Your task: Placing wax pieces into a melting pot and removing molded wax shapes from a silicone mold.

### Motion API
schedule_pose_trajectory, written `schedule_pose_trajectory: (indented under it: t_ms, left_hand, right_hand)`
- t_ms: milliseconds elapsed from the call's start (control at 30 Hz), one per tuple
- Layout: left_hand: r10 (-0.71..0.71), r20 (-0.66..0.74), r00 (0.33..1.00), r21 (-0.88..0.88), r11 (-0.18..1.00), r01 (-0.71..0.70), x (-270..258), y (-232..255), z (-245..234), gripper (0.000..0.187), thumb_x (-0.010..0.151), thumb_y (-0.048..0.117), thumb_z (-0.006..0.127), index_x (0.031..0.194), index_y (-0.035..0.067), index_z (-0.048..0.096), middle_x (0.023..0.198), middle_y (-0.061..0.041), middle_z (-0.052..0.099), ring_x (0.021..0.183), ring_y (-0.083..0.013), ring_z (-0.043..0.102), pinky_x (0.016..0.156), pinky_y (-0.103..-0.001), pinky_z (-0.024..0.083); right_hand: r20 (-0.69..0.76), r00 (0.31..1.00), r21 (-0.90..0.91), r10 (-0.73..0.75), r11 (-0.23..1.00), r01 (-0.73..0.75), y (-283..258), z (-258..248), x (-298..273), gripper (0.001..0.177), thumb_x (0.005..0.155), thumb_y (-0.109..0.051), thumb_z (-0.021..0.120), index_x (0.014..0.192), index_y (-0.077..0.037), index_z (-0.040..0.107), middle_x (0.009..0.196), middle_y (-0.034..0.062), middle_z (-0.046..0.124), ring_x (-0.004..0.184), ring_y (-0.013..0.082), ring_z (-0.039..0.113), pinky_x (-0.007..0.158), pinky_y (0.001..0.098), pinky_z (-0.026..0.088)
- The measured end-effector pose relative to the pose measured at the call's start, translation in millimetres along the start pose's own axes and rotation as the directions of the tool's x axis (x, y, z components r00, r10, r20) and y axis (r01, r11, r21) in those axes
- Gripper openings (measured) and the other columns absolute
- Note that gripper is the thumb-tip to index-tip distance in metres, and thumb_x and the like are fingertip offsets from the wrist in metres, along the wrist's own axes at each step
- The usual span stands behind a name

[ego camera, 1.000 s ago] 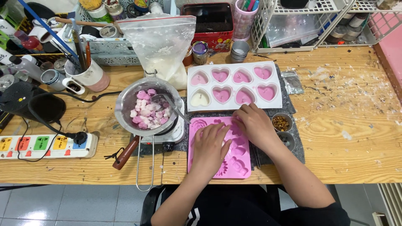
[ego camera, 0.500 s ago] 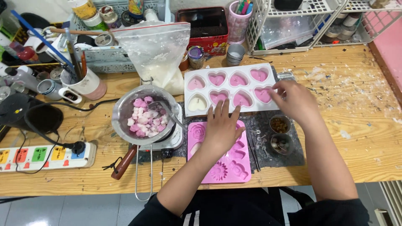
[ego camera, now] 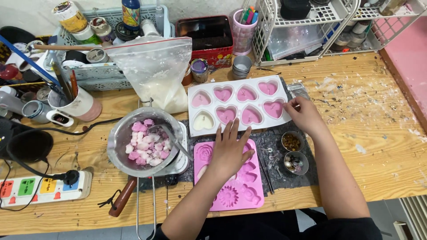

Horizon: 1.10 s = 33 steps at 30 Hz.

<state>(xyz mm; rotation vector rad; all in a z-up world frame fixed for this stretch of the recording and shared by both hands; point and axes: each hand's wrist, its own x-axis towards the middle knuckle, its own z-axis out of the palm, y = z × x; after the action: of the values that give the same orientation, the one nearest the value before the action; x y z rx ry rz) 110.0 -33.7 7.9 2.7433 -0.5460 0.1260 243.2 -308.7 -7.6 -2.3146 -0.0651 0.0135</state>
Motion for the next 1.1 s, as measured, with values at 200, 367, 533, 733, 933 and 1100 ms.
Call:
schedule_pose_trajectory:
  t_ms: [200, 367, 533, 733, 933, 1100]
  left_hand:
    - [-0.002, 0.015, 1.0, -0.001, 1.0, 0.002, 1, 1, -3, 0.072, 0.091, 0.048, 0.065, 0.152, 0.015, 0.043, 0.157, -0.026, 0.031, 0.147, -0.0421, 0.026, 0.118, -0.062, 0.018]
    - [-0.01, 0.054, 0.998, -0.006, 1.0, 0.011, 2, 1, -2, 0.071, 0.092, 0.048, 0.062, 0.152, 0.015, 0.042, 0.157, -0.027, 0.029, 0.147, -0.0426, 0.023, 0.118, -0.063, 0.016]
    - [-0.018, 0.065, 0.998, -0.018, 1.0, 0.019, 0, 3, -6, 0.07, 0.093, 0.048, 0.062, 0.152, 0.015, 0.042, 0.157, -0.027, 0.029, 0.148, -0.0422, 0.022, 0.119, -0.062, 0.015]
    - [-0.006, 0.045, 0.999, -0.015, 1.0, 0.007, -1, 3, -4, 0.069, 0.092, 0.047, 0.063, 0.15, 0.014, 0.045, 0.157, -0.027, 0.03, 0.148, -0.0427, 0.023, 0.119, -0.062, 0.016]
    - [-0.005, 0.04, 0.999, -0.016, 1.0, 0.006, -1, 3, -5, 0.07, 0.091, 0.047, 0.064, 0.15, 0.015, 0.045, 0.156, -0.027, 0.03, 0.148, -0.0429, 0.023, 0.118, -0.062, 0.016]
    - [-0.014, 0.064, 0.998, -0.018, 1.0, 0.015, -1, 6, -9, 0.07, 0.091, 0.048, 0.064, 0.15, 0.016, 0.044, 0.157, -0.027, 0.029, 0.149, -0.0421, 0.022, 0.119, -0.062, 0.016]
  right_hand:
    - [0.027, 0.991, 0.33, 0.134, 0.934, -0.136, 17, 9, 10, 0.024, 0.098, -0.027, 0.067, 0.103, -0.004, 0.07, 0.086, 0.0037, 0.069, 0.069, 0.011, 0.056, 0.059, 0.0281, 0.044]
    - [0.02, 0.974, 0.492, 0.227, 0.845, -0.207, 10, 13, 17, 0.034, 0.097, -0.028, 0.072, 0.116, -0.001, 0.063, 0.094, 0.0055, 0.07, 0.078, 0.0121, 0.064, 0.066, 0.0263, 0.051]
    - [0.111, 0.98, 0.5, 0.164, 0.843, -0.198, 14, 19, 17, 0.037, 0.098, -0.022, 0.074, 0.121, 0.005, 0.07, 0.103, 0.0094, 0.074, 0.088, 0.0128, 0.067, 0.074, 0.0251, 0.053]
    - [0.184, 0.957, 0.639, 0.224, 0.713, -0.29, -5, 11, 10, 0.028, 0.095, -0.016, 0.068, 0.121, -0.007, 0.062, 0.104, 0.0067, 0.07, 0.086, 0.0135, 0.067, 0.069, 0.0297, 0.054]
    - [0.18, 0.982, 0.711, 0.063, 0.682, -0.174, 4, 13, 9, 0.029, 0.091, 0.001, 0.059, 0.119, -0.009, 0.057, 0.114, 0.0057, 0.066, 0.102, 0.0143, 0.065, 0.085, 0.032, 0.054]
    - [0.182, 0.981, 0.78, -0.063, 0.617, -0.105, 13, 18, 14, 0.036, 0.085, 0.01, 0.049, 0.115, -0.008, 0.052, 0.117, 0.0046, 0.063, 0.105, 0.0127, 0.062, 0.094, 0.0312, 0.051]
